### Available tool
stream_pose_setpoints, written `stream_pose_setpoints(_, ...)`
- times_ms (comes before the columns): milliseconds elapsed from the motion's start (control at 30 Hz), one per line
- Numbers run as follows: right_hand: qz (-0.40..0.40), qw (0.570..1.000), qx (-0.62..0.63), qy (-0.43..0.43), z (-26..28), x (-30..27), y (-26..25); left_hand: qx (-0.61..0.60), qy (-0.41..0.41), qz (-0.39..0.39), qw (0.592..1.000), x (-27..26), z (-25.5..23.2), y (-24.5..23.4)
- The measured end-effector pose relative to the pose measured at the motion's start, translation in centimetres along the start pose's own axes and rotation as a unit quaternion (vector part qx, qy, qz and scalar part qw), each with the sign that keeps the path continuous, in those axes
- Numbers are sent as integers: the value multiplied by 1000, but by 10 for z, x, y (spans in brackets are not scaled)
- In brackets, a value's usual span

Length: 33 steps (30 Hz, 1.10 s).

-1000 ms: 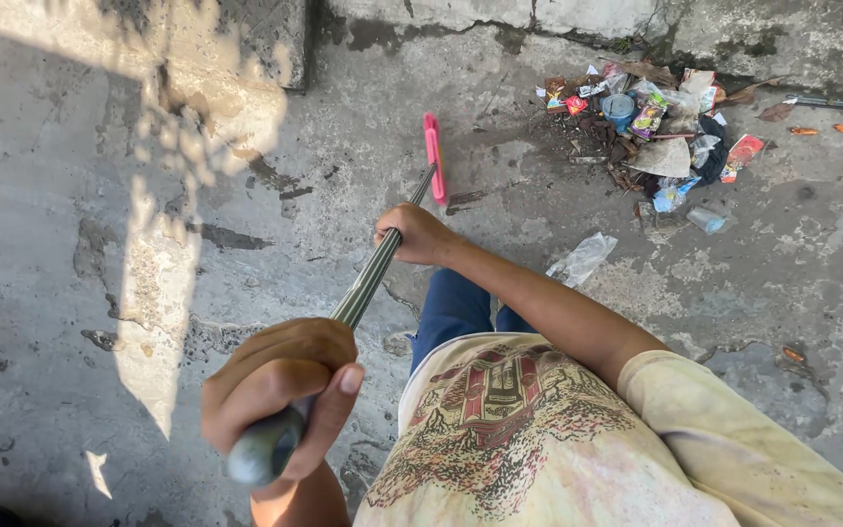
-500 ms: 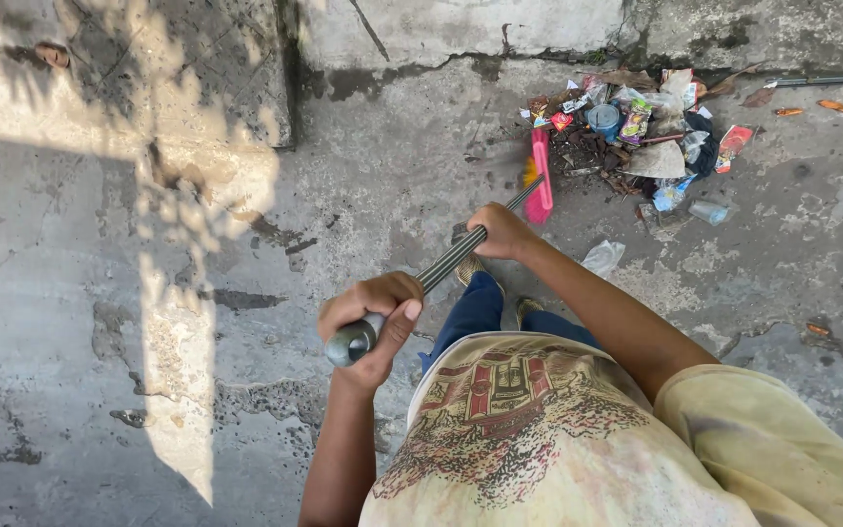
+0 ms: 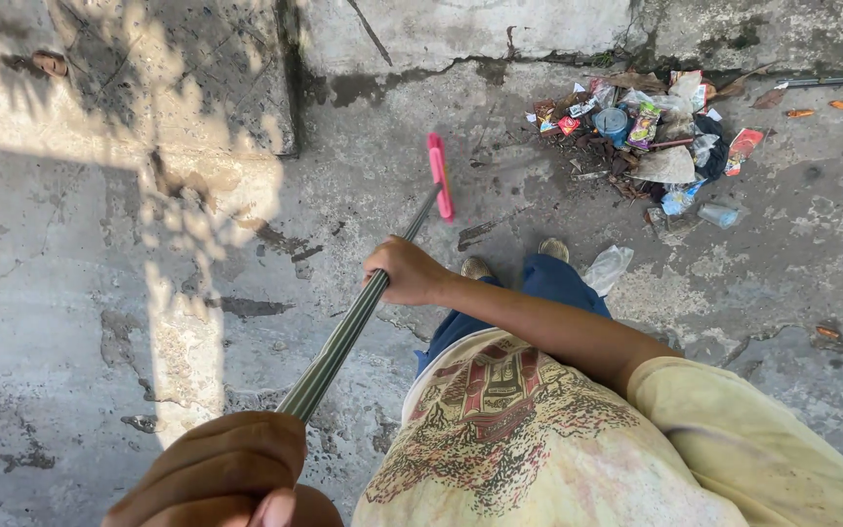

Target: Sweeping a pile of trash on a concrete surface using a broom attached to a long pole.

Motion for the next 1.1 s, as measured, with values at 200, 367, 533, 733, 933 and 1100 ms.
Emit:
stream_pose_setpoints(200, 13, 992, 122, -4, -97, 32, 9, 102, 11, -32, 994, 36, 70, 79)
stream_pose_setpoints(367, 7, 993, 83, 87, -122, -2, -51, -30, -19, -26, 999, 49, 103, 115)
stream_pose_setpoints(533, -74, 982, 7, 174, -102, -56, -116, -162, -5, -21, 987, 68, 91, 136)
stream_pose_setpoints(733, -190, 972, -106, 90, -69, -75, -155, -211, -17, -44, 976, 84, 55, 129)
stream_pose_setpoints(933, -161, 985, -46, 34, -37, -39, -171, -73, 11, -77, 994, 126, -12, 131)
stream_pose_setpoints(1100, -161, 985, 20, 52, -96, -14, -194, -16, 119, 96, 988, 156, 42, 189)
Point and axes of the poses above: each hand's wrist, its own x-axis towards the middle knuckle, its own y-axis out of the palm, z = x × y, the point moved 3 cm from there along x, towards the middle knuckle, and after that the axes turned 13 degrees about x, right-handed, at the moved point
